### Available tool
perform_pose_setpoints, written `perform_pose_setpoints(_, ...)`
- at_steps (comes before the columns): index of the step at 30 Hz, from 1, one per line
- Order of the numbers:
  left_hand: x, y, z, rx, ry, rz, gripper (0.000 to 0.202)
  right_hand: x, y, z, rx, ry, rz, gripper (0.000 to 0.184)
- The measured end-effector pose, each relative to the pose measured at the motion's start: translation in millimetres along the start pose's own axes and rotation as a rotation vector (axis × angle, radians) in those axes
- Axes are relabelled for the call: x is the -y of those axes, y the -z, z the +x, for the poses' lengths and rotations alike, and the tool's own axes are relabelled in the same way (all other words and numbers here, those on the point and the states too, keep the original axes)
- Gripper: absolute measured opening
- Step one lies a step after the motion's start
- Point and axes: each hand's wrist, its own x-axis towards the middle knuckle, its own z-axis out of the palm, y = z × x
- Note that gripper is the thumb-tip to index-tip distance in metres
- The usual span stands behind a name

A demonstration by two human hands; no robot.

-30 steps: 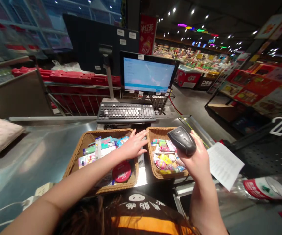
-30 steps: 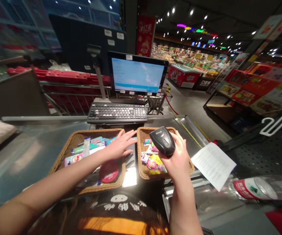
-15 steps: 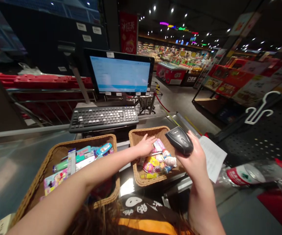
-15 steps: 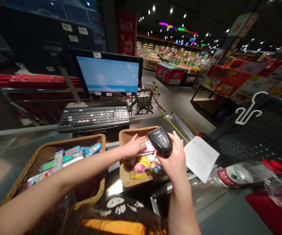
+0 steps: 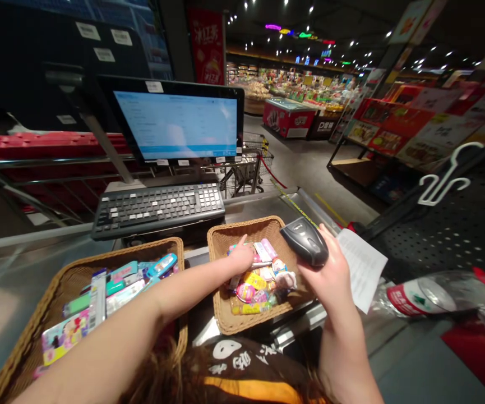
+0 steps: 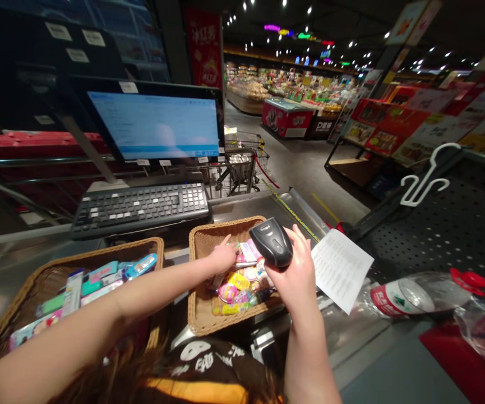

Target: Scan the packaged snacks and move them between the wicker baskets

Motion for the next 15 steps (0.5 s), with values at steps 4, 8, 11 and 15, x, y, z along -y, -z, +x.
perform_pose_setpoints(4,-10.5,13.5,-15.8,0.007,-0.033,0.011,0.017,-3.9,-2.4,3.6,-0.005,0.001,0.006,0.050)
perform_pose_setpoints(8,-11.9,21.3,-36.1,0.095,-0.089,-0.042,0.006,-3.4,-7.1,7.9,-0.001,-0.011,0.015,0.050)
perform_pose_setpoints(11,1.0,25.7,-36.3,0.082,0.054,-0.035,0.014,0.1,-10.6,11.6,0.006,0.005,0.026,0.048)
perform_pose_setpoints(15,13.9,22.9,-24.1,0.097,0.145,-0.014,0.031,5.7,-13.0,15.1,0.010,0.026,0.032,0.046)
